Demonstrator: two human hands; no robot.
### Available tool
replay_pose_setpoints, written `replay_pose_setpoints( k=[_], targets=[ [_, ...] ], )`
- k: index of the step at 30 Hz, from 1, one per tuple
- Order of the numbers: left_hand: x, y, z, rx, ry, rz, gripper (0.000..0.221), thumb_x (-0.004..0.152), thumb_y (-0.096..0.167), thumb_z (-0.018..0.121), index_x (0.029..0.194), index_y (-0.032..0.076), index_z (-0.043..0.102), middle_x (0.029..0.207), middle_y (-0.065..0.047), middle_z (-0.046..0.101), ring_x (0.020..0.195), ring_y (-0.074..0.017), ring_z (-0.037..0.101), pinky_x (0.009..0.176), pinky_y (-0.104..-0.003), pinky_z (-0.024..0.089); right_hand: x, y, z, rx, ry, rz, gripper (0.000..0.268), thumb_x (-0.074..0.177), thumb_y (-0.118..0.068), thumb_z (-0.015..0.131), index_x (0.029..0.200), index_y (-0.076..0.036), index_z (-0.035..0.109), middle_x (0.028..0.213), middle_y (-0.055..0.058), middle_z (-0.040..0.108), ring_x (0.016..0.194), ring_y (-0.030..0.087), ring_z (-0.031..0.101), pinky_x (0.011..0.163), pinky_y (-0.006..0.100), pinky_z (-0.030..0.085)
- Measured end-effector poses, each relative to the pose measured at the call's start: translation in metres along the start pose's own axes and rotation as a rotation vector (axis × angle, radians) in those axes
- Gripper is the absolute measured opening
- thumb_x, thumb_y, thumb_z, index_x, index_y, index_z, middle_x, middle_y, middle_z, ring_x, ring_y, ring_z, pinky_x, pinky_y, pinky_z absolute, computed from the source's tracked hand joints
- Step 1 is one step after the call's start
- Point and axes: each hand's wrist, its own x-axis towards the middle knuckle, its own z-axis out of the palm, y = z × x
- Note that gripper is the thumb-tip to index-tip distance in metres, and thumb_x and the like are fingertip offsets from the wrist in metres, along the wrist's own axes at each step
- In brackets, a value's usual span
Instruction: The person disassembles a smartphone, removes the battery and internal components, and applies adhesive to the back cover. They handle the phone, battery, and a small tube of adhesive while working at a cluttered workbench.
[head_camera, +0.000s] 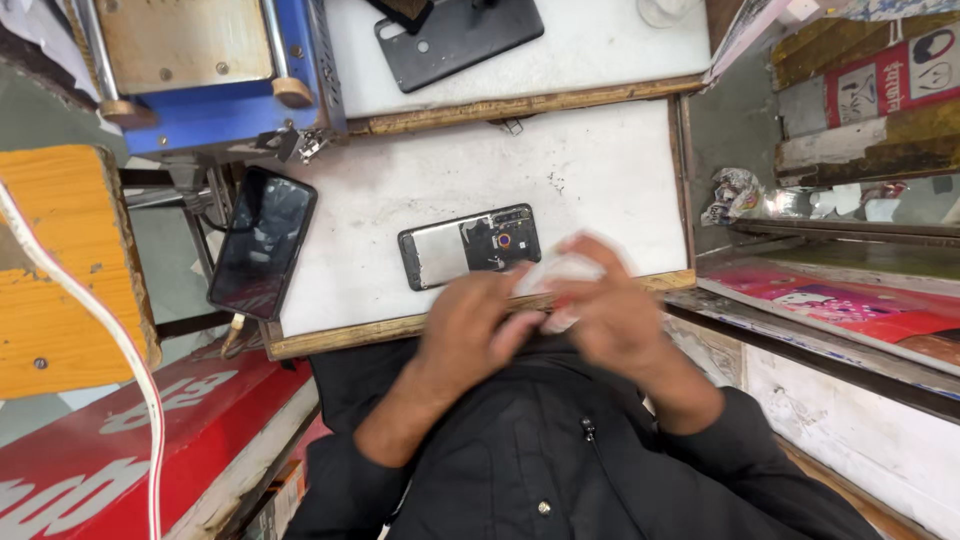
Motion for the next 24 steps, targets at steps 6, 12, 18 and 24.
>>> replay_pose_setpoints(
  k=[6, 12, 18, 24],
  targets=[
    [0.027, -0.012, 0.007, -0.020, 0.161, 0.067, 0.033, 0.092, 0.003, 0.069, 0.126, 0.002, 0.070, 0.098, -0.010, 0.073, 0.082, -0.0265, 0.072, 0.072, -0.038, 0.058, 0.021, 0.002, 0.028, -0.215, 0.038, -0.011, 0.029, 0.081, 0.002, 0.075, 0.104, -0.013, 0.069, 0.143, 0.023, 0.052, 0.144, 0.041, 0.044, 0.119, 0.048, 0.040],
    [0.096, -0.073, 0.007, -0.241, 0.311, -0.376, 0.015, 0.097, 0.011, 0.071, 0.109, 0.006, 0.063, 0.094, -0.011, 0.077, 0.086, -0.0188, 0.078, 0.070, -0.031, 0.060, 0.018, 0.039, 0.000, -0.310, 0.213, 0.288, 0.037, 0.095, 0.003, 0.068, 0.130, -0.004, 0.061, 0.143, 0.017, 0.063, 0.143, 0.034, 0.055, 0.121, 0.044, 0.043],
    [0.112, -0.089, 0.017, -0.183, 0.288, -0.431, 0.017, 0.096, 0.015, 0.073, 0.107, 0.006, 0.063, 0.091, -0.011, 0.077, 0.077, -0.0168, 0.079, 0.067, -0.029, 0.060, 0.002, 0.059, 0.000, 0.004, 0.324, 0.484, 0.033, 0.102, 0.002, 0.059, 0.136, 0.002, 0.058, 0.140, 0.015, 0.063, 0.135, 0.024, 0.058, 0.118, 0.038, 0.044],
    [0.110, -0.091, 0.018, -0.196, 0.256, -0.457, 0.016, 0.097, 0.016, 0.072, 0.105, 0.006, 0.064, 0.089, -0.010, 0.078, 0.075, -0.0148, 0.077, 0.065, -0.028, 0.059, 0.001, 0.063, -0.001, -0.016, 0.291, 0.482, 0.032, 0.103, 0.003, 0.058, 0.135, 0.003, 0.056, 0.138, 0.016, 0.064, 0.134, 0.024, 0.059, 0.118, 0.037, 0.044]
  ],
)
